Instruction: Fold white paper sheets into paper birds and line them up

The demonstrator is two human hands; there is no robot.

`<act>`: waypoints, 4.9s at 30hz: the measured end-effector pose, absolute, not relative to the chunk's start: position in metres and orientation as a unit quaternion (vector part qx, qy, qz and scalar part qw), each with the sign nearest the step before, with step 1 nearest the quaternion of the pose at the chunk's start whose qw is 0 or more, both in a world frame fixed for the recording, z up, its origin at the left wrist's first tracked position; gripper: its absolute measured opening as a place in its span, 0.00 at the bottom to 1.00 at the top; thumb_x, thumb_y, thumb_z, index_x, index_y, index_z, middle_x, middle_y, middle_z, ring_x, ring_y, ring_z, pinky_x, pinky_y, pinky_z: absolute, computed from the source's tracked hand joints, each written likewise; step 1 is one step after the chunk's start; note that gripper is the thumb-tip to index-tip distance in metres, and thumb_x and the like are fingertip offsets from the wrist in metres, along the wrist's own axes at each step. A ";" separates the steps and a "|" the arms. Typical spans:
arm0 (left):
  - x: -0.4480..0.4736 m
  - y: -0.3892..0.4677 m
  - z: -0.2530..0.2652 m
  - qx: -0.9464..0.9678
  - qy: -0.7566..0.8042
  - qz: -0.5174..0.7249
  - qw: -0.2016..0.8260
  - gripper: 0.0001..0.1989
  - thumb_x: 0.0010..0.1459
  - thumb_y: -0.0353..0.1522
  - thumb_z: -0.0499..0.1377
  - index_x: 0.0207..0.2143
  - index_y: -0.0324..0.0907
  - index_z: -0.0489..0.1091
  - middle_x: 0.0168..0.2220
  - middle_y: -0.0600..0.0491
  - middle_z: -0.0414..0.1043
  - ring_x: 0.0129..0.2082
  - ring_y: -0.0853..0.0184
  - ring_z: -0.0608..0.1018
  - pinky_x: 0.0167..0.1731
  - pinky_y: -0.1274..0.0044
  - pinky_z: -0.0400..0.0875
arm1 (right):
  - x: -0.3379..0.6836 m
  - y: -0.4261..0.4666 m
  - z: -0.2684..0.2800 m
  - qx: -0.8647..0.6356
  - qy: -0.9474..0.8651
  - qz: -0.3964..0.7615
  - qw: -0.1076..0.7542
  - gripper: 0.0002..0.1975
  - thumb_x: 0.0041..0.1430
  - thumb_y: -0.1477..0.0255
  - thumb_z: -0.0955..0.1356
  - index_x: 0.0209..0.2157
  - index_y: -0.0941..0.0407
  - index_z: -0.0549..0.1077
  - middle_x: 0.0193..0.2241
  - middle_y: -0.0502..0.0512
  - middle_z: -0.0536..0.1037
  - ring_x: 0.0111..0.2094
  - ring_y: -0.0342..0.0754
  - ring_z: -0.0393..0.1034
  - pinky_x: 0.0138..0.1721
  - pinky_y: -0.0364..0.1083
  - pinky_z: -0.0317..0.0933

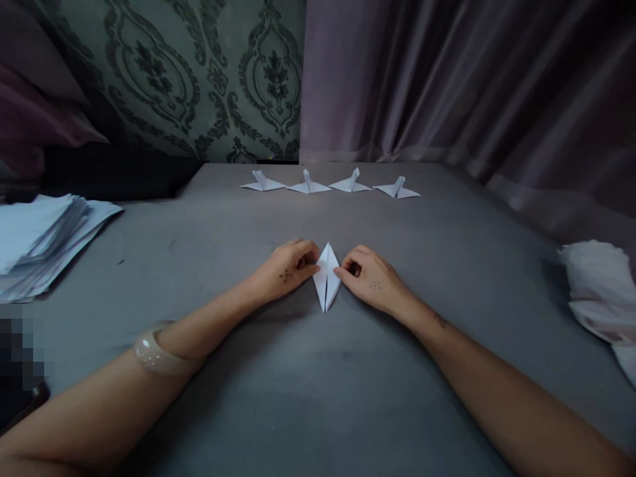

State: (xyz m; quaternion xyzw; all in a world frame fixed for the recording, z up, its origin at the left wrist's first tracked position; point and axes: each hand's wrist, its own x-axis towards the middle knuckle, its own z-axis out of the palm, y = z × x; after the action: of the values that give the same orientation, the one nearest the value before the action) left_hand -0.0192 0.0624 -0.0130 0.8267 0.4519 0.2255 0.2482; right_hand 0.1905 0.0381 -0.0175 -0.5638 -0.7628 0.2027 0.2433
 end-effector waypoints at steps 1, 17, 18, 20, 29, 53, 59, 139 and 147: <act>-0.019 0.062 -0.013 0.833 0.438 0.228 0.247 0.05 0.57 0.31 0.58 0.35 0.39 0.71 0.33 0.52 0.68 0.29 0.70 0.71 0.30 0.78 0.67 | 0.190 0.038 -0.018 -0.567 -0.762 0.198 0.243 0.07 0.56 0.68 0.68 0.26 0.55 0.70 0.30 0.50 0.71 0.28 0.43 0.64 0.33 0.45 0.57; -0.018 0.054 -0.018 0.940 0.302 0.146 0.070 0.17 0.66 0.27 0.47 0.52 0.38 0.69 0.49 0.42 0.70 0.47 0.60 0.72 0.47 0.68 0.70 | 0.184 0.027 -0.010 -0.528 -0.831 0.099 0.144 0.16 0.64 0.73 0.59 0.49 0.52 0.71 0.41 0.55 0.72 0.37 0.46 0.69 0.35 0.44 0.56; -0.018 0.055 -0.018 0.939 0.302 0.150 0.065 0.17 0.66 0.27 0.47 0.52 0.39 0.69 0.49 0.43 0.70 0.47 0.60 0.72 0.47 0.68 0.70 | 0.183 0.027 -0.009 -0.528 -0.833 0.095 0.135 0.17 0.64 0.73 0.58 0.50 0.52 0.70 0.41 0.55 0.72 0.37 0.46 0.69 0.35 0.44 0.56; -0.018 0.057 -0.019 0.941 0.292 0.158 0.060 0.17 0.65 0.27 0.47 0.52 0.39 0.70 0.51 0.42 0.70 0.47 0.60 0.72 0.47 0.67 0.71 | 0.181 0.028 -0.007 -0.531 -0.834 0.091 0.119 0.18 0.63 0.74 0.58 0.52 0.52 0.69 0.41 0.55 0.71 0.37 0.47 0.69 0.34 0.44 0.55; -0.016 0.056 -0.017 0.940 0.257 0.184 0.128 0.18 0.64 0.25 0.45 0.52 0.35 0.68 0.55 0.40 0.69 0.56 0.58 0.70 0.54 0.66 0.67 | 0.178 0.034 -0.008 -0.557 -0.819 0.104 0.094 0.24 0.60 0.74 0.58 0.58 0.53 0.64 0.42 0.58 0.72 0.38 0.49 0.69 0.34 0.46 0.55; -0.007 0.068 -0.026 0.615 0.391 0.395 0.559 0.14 0.46 0.36 0.68 0.27 0.39 0.67 0.24 0.57 0.68 0.25 0.72 0.70 0.29 0.78 0.63 | 0.180 0.037 -0.027 -0.521 -0.669 0.350 0.397 0.17 0.54 0.66 0.69 0.45 0.56 0.71 0.40 0.57 0.76 0.36 0.46 0.70 0.40 0.48 0.63; 0.000 0.060 -0.013 0.496 0.351 0.471 0.640 0.17 0.44 0.35 0.70 0.36 0.38 0.71 0.30 0.53 0.75 0.30 0.70 0.75 0.36 0.77 0.67 | 0.169 0.046 -0.020 -0.443 -0.549 0.497 0.506 0.16 0.50 0.59 0.70 0.36 0.57 0.73 0.29 0.53 0.78 0.32 0.47 0.72 0.39 0.48 0.64; 0.000 0.046 -0.009 0.478 0.335 0.494 0.644 0.13 0.47 0.31 0.70 0.32 0.36 0.70 0.30 0.51 0.76 0.30 0.71 0.76 0.36 0.76 0.69 | 0.167 0.029 -0.007 -0.399 -0.555 0.538 0.493 0.19 0.54 0.54 0.68 0.34 0.55 0.78 0.29 0.52 0.77 0.31 0.45 0.69 0.35 0.45 0.62; -0.001 0.048 -0.013 0.488 0.347 0.482 0.639 0.13 0.43 0.31 0.71 0.29 0.35 0.72 0.27 0.53 0.76 0.27 0.72 0.75 0.33 0.78 0.68 | 0.163 0.028 -0.005 -0.406 -0.511 0.570 0.499 0.15 0.44 0.61 0.76 0.32 0.55 0.78 0.30 0.51 0.79 0.31 0.44 0.71 0.39 0.46 0.62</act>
State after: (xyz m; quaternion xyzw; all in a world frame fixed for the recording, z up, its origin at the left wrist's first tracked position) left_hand -0.0007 0.0482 -0.0128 0.4884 0.3465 0.4823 0.6394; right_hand 0.1634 0.0277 -0.0049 -0.4062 -0.5112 0.5697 0.4992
